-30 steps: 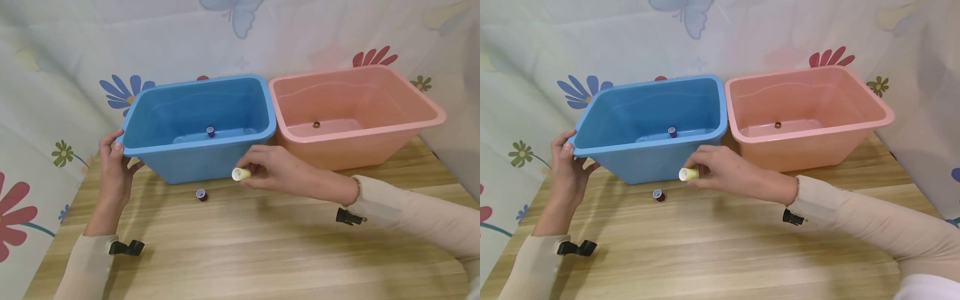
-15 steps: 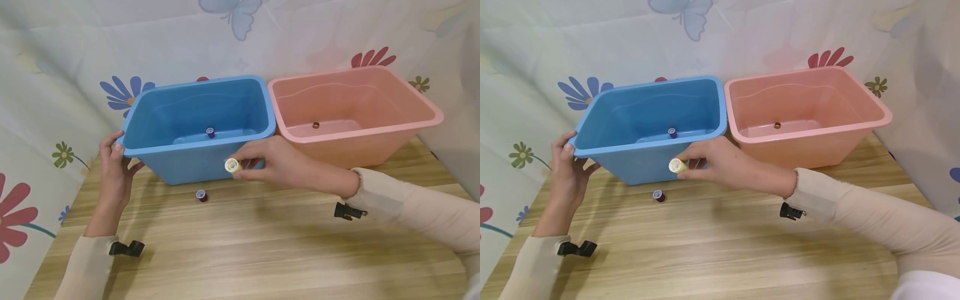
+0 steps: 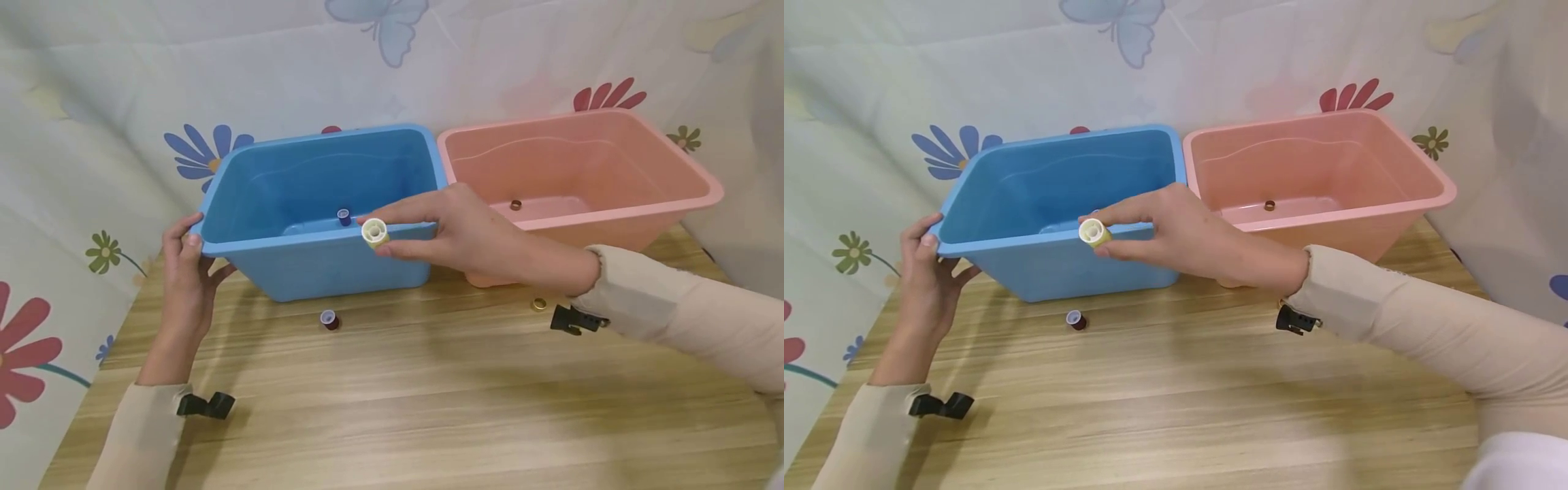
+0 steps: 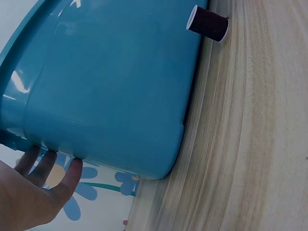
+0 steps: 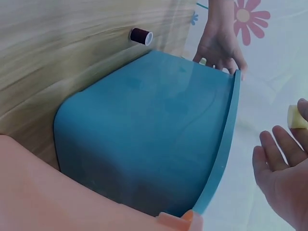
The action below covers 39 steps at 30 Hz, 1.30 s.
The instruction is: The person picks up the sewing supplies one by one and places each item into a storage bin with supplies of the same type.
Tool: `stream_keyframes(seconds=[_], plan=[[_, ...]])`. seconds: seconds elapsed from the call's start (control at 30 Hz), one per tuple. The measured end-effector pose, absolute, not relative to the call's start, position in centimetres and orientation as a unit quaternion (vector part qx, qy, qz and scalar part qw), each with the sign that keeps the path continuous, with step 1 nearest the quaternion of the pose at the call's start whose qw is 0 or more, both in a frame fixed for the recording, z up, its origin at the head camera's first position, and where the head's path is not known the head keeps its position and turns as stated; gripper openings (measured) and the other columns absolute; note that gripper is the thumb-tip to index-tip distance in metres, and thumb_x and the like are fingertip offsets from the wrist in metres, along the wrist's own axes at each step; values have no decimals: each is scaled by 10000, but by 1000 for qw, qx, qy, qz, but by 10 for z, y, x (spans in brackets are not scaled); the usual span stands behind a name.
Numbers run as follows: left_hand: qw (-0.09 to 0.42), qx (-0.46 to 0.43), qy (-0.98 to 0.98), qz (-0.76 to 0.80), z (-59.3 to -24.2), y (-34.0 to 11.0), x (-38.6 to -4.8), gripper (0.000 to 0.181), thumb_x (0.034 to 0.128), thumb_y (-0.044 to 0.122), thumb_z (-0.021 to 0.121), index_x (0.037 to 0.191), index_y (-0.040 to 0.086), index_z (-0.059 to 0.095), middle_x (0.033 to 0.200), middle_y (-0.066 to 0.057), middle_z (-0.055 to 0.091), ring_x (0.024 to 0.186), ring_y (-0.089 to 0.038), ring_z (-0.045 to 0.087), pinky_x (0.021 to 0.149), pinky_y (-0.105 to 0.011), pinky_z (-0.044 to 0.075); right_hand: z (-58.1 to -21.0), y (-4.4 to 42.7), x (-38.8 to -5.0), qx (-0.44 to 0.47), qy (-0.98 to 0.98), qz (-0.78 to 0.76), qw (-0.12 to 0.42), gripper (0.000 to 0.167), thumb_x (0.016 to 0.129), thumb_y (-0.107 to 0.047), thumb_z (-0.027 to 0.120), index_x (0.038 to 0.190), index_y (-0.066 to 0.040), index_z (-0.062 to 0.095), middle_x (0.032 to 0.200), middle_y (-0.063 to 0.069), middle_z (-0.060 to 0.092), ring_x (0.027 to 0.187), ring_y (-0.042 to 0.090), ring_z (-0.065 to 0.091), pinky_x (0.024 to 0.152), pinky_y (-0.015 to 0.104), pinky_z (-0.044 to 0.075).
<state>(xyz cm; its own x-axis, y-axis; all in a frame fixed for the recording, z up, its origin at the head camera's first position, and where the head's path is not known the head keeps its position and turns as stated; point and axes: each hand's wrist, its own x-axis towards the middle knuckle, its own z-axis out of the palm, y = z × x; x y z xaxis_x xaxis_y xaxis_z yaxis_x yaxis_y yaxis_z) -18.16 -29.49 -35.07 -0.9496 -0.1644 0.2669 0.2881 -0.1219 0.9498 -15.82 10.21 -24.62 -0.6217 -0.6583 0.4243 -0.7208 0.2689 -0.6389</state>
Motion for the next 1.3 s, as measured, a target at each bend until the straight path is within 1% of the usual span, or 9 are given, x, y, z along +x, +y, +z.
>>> stream_keyframes(seconds=[0.17,0.43,0.53,0.63,0.7,0.8,0.87,0.97,1.3], plan=[[146,-49,-647,-747,-351,-294,-183,544,973,371,613,1457,221,415,1487,-78,413,1351,-354,454,928,-464,440,-237,103,-164,427,-806,407,49,393,895,-230,798,1280,-197,727,1234,-94,715,1157,14,642,904,274,552],[147,-43,-655,-740,-351,-294,-182,523,982,368,593,1456,229,420,1501,-63,396,1347,-339,463,916,-440,454,-224,101,-173,391,-833,390,34,384,903,-249,792,1279,-203,727,1178,-104,737,1099,-13,657,851,213,510],[148,-45,-657,-738,-350,-295,-181,531,978,363,593,1460,227,416,1501,-64,395,1350,-341,457,917,-442,450,-219,100,-177,402,-824,398,42,359,903,-218,792,1254,-169,740,1138,-88,752,1016,-3,681,737,184,475],[148,-48,-659,-736,-349,-295,-181,534,976,356,593,1460,222,413,1506,-66,390,1356,-343,452,920,-442,451,-215,99,-181,414,-818,396,50,342,899,-209,795,1234,-158,750,1110,-79,759,896,9,681,589,209,369],[149,-48,-658,-737,-349,-296,-181,530,976,352,592,1457,219,414,1508,-66,386,1357,-343,452,917,-441,453,-213,99,-183,417,-818,393,49,340,898,-217,796,1231,-160,752,1111,-75,759,892,16,677,546,215,359],[148,-46,-659,-736,-349,-296,-181,519,979,349,590,1451,219,417,1511,-64,384,1357,-343,452,911,-434,461,-212,100,-186,403,-825,395,29,351,906,-237,789,1249,-176,744,1137,-75,752,991,17,677,644,199,470],[147,-47,-659,-736,-349,-296,-182,514,982,349,587,1450,221,416,1514,-63,383,1359,-344,450,908,-433,464,-211,100,-189,390,-829,401,17,354,911,-241,783,1258,-182,739,1149,-75,749,1074,24,664,776,228,536],[147,-51,-659,-736,-349,-297,-182,513,983,346,585,1449,219,412,1516,-64,379,1360,-348,446,907,-434,464,-209,100,-193,374,-835,404,7,353,920,-246,774,1266,-188,734,1155,-77,747,1103,33,655,878,265,547],[151,-55,-653,-741,-351,-297,-184,508,978,342,586,1437,211,410,1502,-73,388,1344,-342,453,902,-442,456,-203,96,-202,355,-837,415,6,357,915,-266,779,1255,-166,737,1122,-63,756,1051,42,700,929,252,549]])
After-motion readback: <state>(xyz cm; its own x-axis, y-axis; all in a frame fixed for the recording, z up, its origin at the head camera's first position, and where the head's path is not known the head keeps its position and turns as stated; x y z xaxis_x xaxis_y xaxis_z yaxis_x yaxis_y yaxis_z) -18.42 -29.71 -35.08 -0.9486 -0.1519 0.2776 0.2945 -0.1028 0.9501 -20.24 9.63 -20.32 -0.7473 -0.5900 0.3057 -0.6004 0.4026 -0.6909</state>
